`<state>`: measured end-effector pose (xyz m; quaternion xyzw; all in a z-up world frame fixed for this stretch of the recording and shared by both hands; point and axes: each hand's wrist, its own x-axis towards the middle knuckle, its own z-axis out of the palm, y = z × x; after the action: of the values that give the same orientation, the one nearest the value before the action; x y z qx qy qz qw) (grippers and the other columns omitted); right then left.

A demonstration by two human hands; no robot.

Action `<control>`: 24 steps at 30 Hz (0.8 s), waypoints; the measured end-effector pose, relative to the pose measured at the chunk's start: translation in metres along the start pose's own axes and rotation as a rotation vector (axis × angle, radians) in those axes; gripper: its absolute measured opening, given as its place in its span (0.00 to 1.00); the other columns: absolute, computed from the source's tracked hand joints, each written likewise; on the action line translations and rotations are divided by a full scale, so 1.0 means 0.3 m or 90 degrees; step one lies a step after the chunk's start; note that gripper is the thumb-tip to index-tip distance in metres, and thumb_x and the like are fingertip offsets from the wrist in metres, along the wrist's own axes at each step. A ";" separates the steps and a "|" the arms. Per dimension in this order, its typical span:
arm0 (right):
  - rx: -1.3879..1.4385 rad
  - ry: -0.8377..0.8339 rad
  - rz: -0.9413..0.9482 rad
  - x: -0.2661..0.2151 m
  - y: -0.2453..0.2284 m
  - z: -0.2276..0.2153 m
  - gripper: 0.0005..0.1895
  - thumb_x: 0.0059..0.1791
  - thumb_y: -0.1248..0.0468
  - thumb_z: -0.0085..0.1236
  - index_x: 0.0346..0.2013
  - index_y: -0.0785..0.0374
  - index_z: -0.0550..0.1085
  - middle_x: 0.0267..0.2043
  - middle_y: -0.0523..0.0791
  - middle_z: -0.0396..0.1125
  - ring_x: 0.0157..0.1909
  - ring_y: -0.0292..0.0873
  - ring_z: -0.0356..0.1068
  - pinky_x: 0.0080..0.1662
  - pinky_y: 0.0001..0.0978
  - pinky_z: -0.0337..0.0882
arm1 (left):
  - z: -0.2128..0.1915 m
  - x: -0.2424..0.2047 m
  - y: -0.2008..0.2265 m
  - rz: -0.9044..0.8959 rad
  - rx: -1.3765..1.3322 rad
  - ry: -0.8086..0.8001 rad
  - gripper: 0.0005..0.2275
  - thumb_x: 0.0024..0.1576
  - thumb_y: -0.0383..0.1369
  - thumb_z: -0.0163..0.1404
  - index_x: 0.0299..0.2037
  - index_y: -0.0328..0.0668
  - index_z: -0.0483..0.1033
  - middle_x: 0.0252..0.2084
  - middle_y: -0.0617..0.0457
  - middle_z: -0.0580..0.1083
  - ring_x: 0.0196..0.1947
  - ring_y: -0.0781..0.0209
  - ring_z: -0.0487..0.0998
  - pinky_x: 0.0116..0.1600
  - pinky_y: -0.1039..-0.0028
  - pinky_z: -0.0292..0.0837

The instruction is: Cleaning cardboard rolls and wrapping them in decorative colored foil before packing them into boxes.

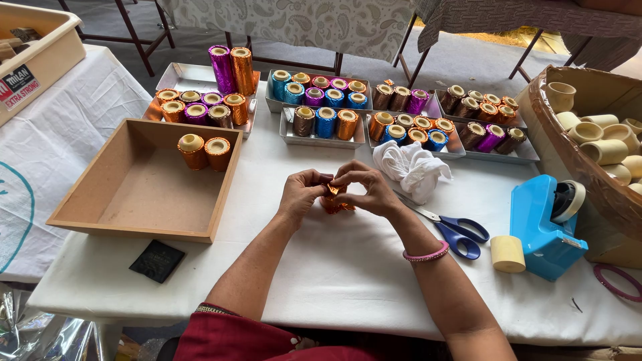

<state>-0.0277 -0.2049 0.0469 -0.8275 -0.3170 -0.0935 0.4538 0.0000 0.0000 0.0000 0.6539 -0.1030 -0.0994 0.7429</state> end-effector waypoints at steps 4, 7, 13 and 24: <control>-0.029 -0.021 -0.057 0.005 -0.026 -0.001 0.22 0.36 0.65 0.77 0.43 0.57 0.80 0.47 0.41 0.69 0.48 0.39 0.74 0.51 0.32 0.77 | -0.001 0.000 0.001 -0.007 0.006 0.008 0.07 0.52 0.22 0.54 0.38 0.39 0.83 0.36 0.51 0.82 0.39 0.68 0.82 0.54 0.70 0.80; -0.082 -0.009 -0.088 -0.003 0.001 0.006 0.21 0.36 0.66 0.77 0.42 0.57 0.81 0.48 0.41 0.70 0.49 0.40 0.75 0.51 0.32 0.77 | -0.004 -0.007 0.011 0.027 0.047 0.011 0.06 0.52 0.23 0.55 0.36 0.38 0.83 0.37 0.50 0.83 0.39 0.67 0.82 0.53 0.69 0.80; -0.107 -0.001 -0.061 -0.012 0.015 0.014 0.15 0.39 0.67 0.75 0.39 0.55 0.83 0.47 0.40 0.71 0.50 0.40 0.75 0.51 0.32 0.78 | -0.054 -0.002 0.032 0.314 0.433 -0.008 0.03 0.51 0.29 0.60 0.33 0.42 0.83 0.44 0.55 0.82 0.45 0.62 0.81 0.50 0.68 0.81; -0.097 0.015 -0.041 -0.025 0.043 0.025 0.10 0.43 0.68 0.71 0.38 0.53 0.83 0.53 0.41 0.65 0.56 0.41 0.70 0.55 0.34 0.77 | -0.052 -0.032 0.065 0.536 0.611 -0.070 0.22 0.44 0.33 0.68 0.51 0.46 0.80 0.50 0.53 0.79 0.53 0.57 0.79 0.58 0.67 0.77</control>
<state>-0.0266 -0.2071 0.0305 -0.8478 -0.3300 -0.1415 0.3902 -0.0044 0.0200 0.0172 0.8112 -0.4220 0.2250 0.3366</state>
